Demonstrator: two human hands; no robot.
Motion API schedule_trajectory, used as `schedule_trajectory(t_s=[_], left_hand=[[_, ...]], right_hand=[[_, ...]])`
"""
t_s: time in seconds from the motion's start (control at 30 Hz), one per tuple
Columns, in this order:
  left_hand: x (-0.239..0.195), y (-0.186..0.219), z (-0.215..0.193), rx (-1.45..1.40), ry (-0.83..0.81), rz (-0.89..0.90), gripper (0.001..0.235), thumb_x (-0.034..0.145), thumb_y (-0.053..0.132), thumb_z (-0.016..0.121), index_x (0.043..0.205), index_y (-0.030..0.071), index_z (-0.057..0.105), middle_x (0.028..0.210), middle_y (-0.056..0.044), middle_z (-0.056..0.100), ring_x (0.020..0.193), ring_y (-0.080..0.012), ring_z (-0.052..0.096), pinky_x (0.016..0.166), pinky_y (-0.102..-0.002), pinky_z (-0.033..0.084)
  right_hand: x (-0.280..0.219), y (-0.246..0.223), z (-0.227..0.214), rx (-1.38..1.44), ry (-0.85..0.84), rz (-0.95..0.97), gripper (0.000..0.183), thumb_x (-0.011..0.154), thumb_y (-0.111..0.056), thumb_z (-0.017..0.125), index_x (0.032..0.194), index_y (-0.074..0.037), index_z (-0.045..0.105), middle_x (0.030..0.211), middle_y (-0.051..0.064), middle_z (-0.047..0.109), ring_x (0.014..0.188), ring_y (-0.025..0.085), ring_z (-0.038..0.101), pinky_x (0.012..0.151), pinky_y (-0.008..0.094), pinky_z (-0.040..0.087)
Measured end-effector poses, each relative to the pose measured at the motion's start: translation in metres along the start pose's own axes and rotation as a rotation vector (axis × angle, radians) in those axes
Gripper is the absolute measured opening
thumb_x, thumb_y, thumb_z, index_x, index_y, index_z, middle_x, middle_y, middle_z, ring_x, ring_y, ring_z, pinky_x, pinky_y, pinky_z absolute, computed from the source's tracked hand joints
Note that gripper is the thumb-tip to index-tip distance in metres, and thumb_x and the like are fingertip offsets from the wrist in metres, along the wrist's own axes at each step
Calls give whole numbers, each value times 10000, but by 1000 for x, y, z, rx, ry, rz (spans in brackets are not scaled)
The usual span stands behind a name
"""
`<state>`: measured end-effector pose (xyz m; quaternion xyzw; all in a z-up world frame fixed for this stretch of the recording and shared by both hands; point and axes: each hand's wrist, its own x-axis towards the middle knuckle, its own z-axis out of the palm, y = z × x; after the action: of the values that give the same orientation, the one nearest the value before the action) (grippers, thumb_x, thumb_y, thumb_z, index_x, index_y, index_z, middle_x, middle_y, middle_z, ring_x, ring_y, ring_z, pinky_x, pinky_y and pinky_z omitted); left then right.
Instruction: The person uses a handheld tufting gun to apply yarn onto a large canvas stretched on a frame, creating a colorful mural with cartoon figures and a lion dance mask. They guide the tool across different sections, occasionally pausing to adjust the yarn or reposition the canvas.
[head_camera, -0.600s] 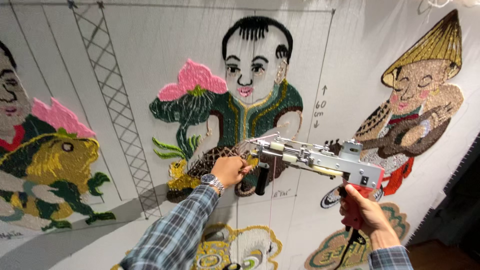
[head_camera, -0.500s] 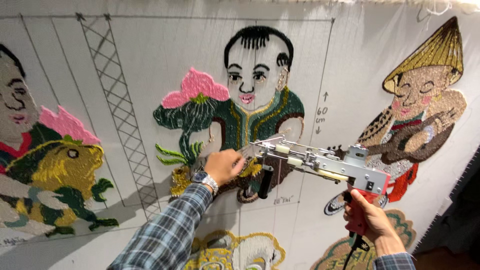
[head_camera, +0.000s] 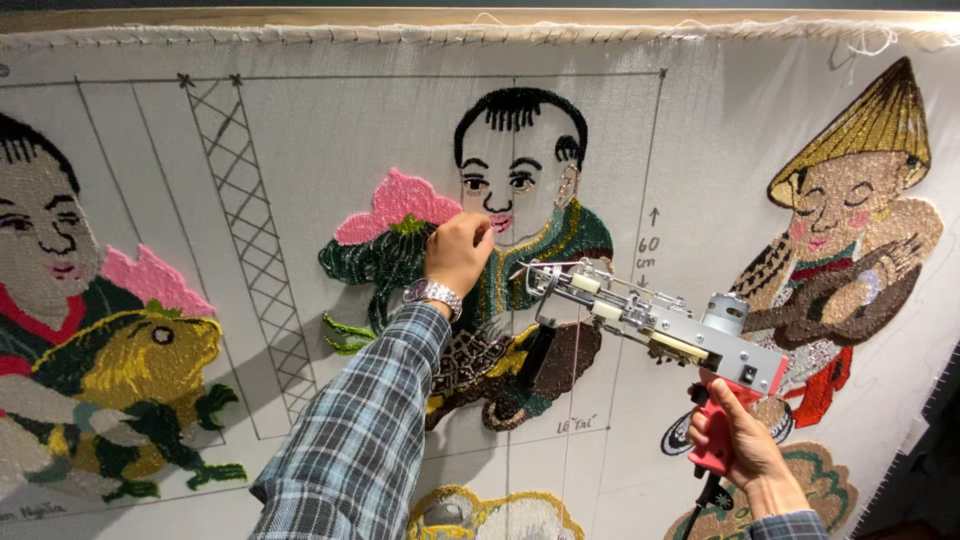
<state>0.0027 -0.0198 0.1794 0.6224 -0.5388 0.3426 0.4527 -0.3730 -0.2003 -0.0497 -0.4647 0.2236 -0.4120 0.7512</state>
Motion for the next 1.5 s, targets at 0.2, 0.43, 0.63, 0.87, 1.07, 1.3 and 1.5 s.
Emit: schedule_trajectory(t_s=[0.2,0.43,0.63,0.87,1.07,1.3,1.5], left_hand=[[5,-8,7,108,-59,88,122,939,187,693,976,75,723,944,-113,735,814,-287,720,746,-396,586],[19,-16,27,295,-126,138,117,941,149,672,900,40,665,844,-126,689,722,-264,700,679,-381,585],[22,-24,41,377,-83,158,118,897,127,698,857,31,642,827,-129,681,701,-257,695,646,-376,587],[24,-28,53,535,-20,238,98,880,76,720,850,51,630,825,-105,658,717,-217,688,581,-328,578],[12,-37,30,299,38,401,139,897,119,720,889,36,607,810,-105,633,704,-215,662,627,-313,591],[4,-31,2,166,-65,431,190,934,166,717,1005,23,614,896,-115,651,747,-222,674,682,-310,599],[8,-30,6,183,-72,377,280,945,255,727,1077,26,636,936,-115,678,787,-223,690,722,-319,602]], right_hand=[[11,4,-11,16,25,-16,421,812,-532,722,989,-184,564,612,33,534,513,187,558,411,341,499],[10,1,-7,-27,37,-4,438,799,-578,710,971,-203,561,619,21,536,516,170,580,399,378,558],[9,-1,-6,-25,41,-10,435,803,-579,708,968,-200,572,624,30,547,510,171,590,403,380,571],[10,-2,-9,19,53,2,385,811,-579,700,957,-240,590,629,14,536,511,165,568,388,378,549],[10,-2,-9,14,54,-1,400,831,-576,677,987,-217,595,635,17,522,524,170,555,386,387,542],[12,2,-1,132,-40,-136,416,872,-515,711,1079,-170,607,770,-12,620,568,128,550,439,283,527],[4,0,1,21,64,-11,413,849,-580,658,1004,-206,581,654,26,544,552,172,581,414,397,581]])
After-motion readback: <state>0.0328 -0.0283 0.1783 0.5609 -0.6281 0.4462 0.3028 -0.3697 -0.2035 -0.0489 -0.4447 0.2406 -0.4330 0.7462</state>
